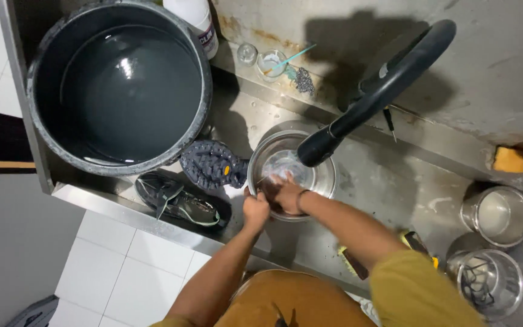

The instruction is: The person washes a dark-colored shoe in a stainless steel sink. They use a small brush to scrub the shoe's surface and rinse it under running water. The person also handles a metal bowl, pouring water from it into the sink.

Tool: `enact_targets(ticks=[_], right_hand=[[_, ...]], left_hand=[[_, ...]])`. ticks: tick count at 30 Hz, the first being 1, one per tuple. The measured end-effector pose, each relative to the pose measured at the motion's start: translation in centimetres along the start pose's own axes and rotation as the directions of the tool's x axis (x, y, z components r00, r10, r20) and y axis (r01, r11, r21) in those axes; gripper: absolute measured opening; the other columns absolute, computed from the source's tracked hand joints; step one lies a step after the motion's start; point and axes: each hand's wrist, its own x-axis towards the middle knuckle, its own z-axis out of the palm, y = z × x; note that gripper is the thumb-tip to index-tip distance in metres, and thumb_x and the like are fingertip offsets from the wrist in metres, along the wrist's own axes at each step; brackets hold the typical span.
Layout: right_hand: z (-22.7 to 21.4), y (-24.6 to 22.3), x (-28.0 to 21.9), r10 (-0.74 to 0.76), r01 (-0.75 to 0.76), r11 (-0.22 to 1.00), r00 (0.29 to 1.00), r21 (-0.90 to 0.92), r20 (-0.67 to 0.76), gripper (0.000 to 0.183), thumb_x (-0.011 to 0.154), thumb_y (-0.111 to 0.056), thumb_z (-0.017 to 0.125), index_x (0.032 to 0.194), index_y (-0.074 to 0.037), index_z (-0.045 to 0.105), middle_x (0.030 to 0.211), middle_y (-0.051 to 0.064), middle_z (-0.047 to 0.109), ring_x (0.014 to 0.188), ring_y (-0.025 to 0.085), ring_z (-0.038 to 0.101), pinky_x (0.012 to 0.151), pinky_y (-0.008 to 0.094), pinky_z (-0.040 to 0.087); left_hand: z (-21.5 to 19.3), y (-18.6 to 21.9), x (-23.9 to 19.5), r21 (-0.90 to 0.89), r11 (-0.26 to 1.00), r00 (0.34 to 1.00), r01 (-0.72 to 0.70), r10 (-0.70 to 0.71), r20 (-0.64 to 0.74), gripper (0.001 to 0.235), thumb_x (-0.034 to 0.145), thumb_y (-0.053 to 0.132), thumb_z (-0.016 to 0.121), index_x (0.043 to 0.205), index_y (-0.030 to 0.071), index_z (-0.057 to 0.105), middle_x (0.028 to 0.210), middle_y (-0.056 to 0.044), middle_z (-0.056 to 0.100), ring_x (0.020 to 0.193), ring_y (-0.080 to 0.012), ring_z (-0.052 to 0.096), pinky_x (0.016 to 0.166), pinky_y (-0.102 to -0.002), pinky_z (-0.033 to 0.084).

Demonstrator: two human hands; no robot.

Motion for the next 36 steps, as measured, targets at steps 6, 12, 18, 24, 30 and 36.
enact_targets(ticks=[6, 12, 18, 24, 30, 36], right_hand=[[-13.5, 5.6, -5.6, -0.030, 0.105, 0.982, 0.909, -0.158, 0.415, 0.025, 0.085, -0.037, 0.064, 0.098, -0.024, 0.082, 0.098, -0.002, 0.080, 0.099, 0.021, 0.074, 0.084, 0.039, 0.054], [-9.0, 0.4, 5.0, 0.421, -0.471, 0.874, 0.856, 0.118, 0.299, 0.063, 0.099, -0.028, 0.046, 0.154, 0.002, 0.040, 0.163, 0.024, 0.033, 0.151, 0.046, 0.029, 0.121, 0.063, 0.025], [-9.6, 0.8, -1.5, -0.409, 0.401, 0.913, 0.886, 0.079, 0.221, 0.014, 0.100, -0.024, 0.058, 0.093, -0.019, 0.070, 0.108, 0.000, 0.061, 0.104, 0.026, 0.054, 0.103, 0.035, 0.038], [-7.9, 4.1, 2.9, 0.021, -0.021, 0.995, 1.000, 0.096, 0.010, 0.064, 0.095, -0.049, 0.059, 0.156, -0.039, 0.041, 0.160, 0.005, 0.037, 0.143, 0.037, 0.043, 0.116, 0.058, 0.033], [-4.8, -0.8, 0.0, 0.014, -0.031, 0.986, 0.994, 0.162, 0.105, 0.018, 0.089, -0.036, 0.063, 0.104, -0.027, 0.064, 0.102, 0.004, 0.059, 0.097, 0.028, 0.063, 0.077, 0.041, 0.049], [-11.2, 1.0, 1.9, -0.050, 0.047, 0.959, 0.999, 0.281, 0.004, 0.046, 0.097, -0.011, 0.062, 0.143, -0.017, 0.062, 0.143, 0.019, 0.062, 0.138, 0.036, 0.055, 0.117, 0.052, 0.042]], left_hand=[[-1.2, 2.7, -2.6, 0.115, 0.993, 0.999, 0.017, -0.021, 0.034, 0.060, 0.099, 0.033, 0.049, 0.155, 0.021, 0.028, 0.124, -0.025, 0.068, 0.122, -0.0437, 0.064, 0.101, -0.054, 0.053], [-0.9, 2.8, -2.8, 0.115, 0.993, 1.000, -0.025, 0.027, -0.014, 0.051, 0.099, 0.026, 0.051, 0.147, 0.019, 0.035, 0.120, -0.025, 0.069, 0.118, -0.0438, 0.066, 0.097, -0.053, 0.055], [-1.2, 3.3, -3.3, 0.082, 0.997, 1.000, 0.000, 0.000, -0.001, 0.049, 0.099, 0.030, 0.047, 0.145, 0.021, 0.032, 0.119, -0.024, 0.070, 0.117, -0.0412, 0.067, 0.098, -0.051, 0.056], [-2.5, 5.0, -4.9, 0.039, 0.999, 1.000, -0.006, 0.006, -0.003, 0.052, 0.098, 0.027, 0.047, 0.148, 0.020, 0.032, 0.121, -0.024, 0.069, 0.118, -0.0410, 0.067, 0.097, -0.051, 0.056], [-1.9, 4.4, -4.7, 0.002, 0.999, 0.998, -0.054, 0.054, -0.023, 0.055, 0.098, 0.020, 0.047, 0.150, 0.019, 0.030, 0.120, -0.029, 0.068, 0.118, -0.0471, 0.064, 0.101, -0.055, 0.054], [-1.0, 3.4, -3.7, 0.056, 0.996, 0.997, -0.065, 0.068, -0.049, 0.055, 0.098, 0.023, 0.048, 0.150, 0.021, 0.028, 0.118, -0.028, 0.069, 0.117, -0.0449, 0.066, 0.099, -0.054, 0.055]])
